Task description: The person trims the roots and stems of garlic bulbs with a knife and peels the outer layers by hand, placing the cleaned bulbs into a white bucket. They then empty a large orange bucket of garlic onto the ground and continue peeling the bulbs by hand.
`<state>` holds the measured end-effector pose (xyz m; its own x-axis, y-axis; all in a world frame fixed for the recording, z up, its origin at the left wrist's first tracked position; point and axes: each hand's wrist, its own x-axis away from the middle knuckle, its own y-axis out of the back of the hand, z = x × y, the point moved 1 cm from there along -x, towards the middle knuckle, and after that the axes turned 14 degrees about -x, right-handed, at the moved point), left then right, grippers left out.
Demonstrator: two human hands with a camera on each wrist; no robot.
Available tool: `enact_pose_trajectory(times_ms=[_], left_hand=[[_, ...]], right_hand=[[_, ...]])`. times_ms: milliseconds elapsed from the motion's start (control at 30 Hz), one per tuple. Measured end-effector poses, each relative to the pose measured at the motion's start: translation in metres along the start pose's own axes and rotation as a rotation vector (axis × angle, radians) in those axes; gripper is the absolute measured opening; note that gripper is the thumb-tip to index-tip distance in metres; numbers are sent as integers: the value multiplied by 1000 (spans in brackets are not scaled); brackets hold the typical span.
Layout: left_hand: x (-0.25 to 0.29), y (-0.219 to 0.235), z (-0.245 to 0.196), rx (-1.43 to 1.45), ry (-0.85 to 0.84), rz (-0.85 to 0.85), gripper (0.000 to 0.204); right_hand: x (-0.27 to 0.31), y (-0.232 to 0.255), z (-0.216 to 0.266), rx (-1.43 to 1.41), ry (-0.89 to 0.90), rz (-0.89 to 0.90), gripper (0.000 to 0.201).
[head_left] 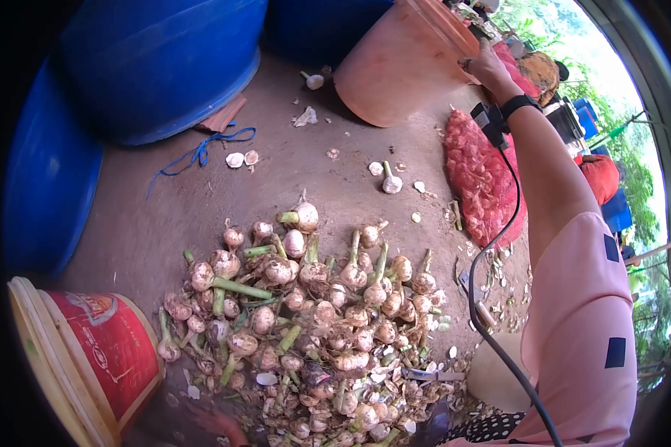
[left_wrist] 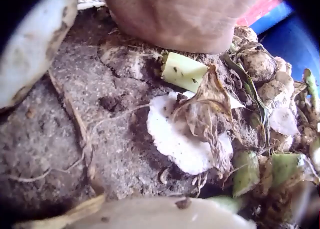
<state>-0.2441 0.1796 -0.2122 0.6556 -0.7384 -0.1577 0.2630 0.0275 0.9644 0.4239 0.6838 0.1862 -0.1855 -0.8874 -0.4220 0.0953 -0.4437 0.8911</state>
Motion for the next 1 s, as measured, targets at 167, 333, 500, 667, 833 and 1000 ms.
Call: enact_pose_trajectory(times_ms=[167,333,500,667,833,1000], left_hand=[[1,-18,14,-12,-6,10,60],[-3,12,-5,-93,40,81,60],[-2,9,-3,3,12,41,55],[-2,40,-17,-97,-17,207,52],[2,-9,4,-189,37,126,50],[-3,-27,7,-151,46,146,53]], right_hand=[[23,-29,15,-200,-73,194,65],[71,-53,77,-243,125,433,39],[114,-20,69,-102,61,351,33],[194,55,66,-125,46,542,26],[302,127,79,-43,-47,727,19],[355,176,75,-77,-290,927,21]])
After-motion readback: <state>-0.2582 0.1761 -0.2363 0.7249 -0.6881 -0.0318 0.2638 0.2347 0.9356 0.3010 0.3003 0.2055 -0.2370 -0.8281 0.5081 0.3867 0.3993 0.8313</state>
